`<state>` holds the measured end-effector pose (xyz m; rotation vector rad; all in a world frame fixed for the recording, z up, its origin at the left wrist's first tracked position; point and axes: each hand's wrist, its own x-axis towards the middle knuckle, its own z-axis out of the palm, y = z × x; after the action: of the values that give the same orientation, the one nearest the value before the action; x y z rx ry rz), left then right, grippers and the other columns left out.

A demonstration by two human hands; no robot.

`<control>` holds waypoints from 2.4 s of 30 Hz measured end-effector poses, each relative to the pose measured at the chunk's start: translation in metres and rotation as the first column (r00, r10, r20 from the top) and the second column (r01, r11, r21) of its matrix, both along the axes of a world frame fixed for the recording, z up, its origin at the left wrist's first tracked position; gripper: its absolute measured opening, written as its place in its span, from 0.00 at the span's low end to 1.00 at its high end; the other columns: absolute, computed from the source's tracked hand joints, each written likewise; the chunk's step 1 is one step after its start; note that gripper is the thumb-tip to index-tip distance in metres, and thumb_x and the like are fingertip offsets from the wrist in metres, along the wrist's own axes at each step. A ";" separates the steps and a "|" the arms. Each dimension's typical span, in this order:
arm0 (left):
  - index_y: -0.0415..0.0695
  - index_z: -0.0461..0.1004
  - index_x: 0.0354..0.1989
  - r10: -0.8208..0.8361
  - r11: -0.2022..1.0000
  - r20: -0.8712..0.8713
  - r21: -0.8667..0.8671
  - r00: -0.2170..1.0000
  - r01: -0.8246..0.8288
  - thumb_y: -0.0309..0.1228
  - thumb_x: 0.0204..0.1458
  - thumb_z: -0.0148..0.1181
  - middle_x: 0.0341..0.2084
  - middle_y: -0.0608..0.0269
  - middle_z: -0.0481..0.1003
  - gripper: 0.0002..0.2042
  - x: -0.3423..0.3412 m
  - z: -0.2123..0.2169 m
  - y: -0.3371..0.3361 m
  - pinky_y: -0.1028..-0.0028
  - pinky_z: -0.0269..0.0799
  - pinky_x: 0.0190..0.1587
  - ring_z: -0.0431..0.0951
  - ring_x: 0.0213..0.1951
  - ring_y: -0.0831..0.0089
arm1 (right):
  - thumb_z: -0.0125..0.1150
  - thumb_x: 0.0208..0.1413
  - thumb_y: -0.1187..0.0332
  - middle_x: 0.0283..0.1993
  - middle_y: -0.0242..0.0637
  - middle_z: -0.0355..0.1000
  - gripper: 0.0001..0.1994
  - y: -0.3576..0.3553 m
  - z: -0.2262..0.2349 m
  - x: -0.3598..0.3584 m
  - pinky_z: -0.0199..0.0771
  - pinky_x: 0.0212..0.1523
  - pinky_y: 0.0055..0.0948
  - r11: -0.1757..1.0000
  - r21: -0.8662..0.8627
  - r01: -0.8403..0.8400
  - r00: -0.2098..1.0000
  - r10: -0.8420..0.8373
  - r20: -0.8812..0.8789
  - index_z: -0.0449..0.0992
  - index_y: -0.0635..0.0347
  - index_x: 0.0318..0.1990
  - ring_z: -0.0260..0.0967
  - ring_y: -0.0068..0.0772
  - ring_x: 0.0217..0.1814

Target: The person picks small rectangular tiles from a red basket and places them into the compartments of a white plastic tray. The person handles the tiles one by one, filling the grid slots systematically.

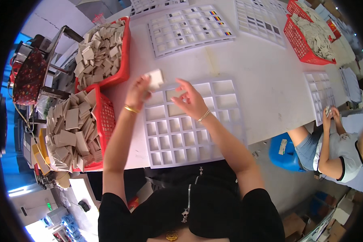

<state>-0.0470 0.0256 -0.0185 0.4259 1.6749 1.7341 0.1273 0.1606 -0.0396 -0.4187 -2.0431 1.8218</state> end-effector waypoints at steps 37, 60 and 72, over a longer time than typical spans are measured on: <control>0.48 0.64 0.31 0.637 0.754 0.185 0.051 0.748 -0.655 0.38 0.57 0.59 0.20 0.73 0.63 0.11 0.141 -0.087 -0.119 0.86 0.55 0.17 0.63 0.18 0.87 | 0.61 0.49 0.74 0.32 0.31 0.71 0.10 -0.034 -0.053 0.014 0.71 0.31 0.27 0.914 0.329 -0.237 0.960 0.169 0.222 0.71 0.56 0.40 0.68 0.26 0.28; 0.43 0.70 0.32 0.402 0.909 -0.126 -0.063 0.907 -0.412 0.28 0.52 0.62 0.20 0.71 0.70 0.06 0.156 -0.094 -0.095 0.82 0.62 0.23 0.67 0.21 0.85 | 0.63 0.52 0.73 0.37 0.31 0.72 0.13 -0.050 -0.033 0.022 0.69 0.26 0.20 0.908 0.150 -0.392 0.911 0.360 0.203 0.71 0.60 0.45 0.69 0.17 0.29; 0.40 0.72 0.42 0.231 0.942 -0.444 -0.121 0.866 -0.314 0.20 0.50 0.58 0.30 0.64 0.73 0.11 0.143 -0.082 -0.102 0.78 0.69 0.31 0.70 0.28 0.80 | 0.61 0.49 0.75 0.28 0.34 0.74 0.05 0.003 -0.058 0.041 0.71 0.32 0.25 0.906 0.317 -0.280 0.943 0.198 0.267 0.73 0.61 0.33 0.72 0.27 0.29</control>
<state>0.0962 -0.0764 -0.1009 0.5247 2.2910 1.7410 0.1683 0.1638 -0.0973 -0.2940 -2.6228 1.5402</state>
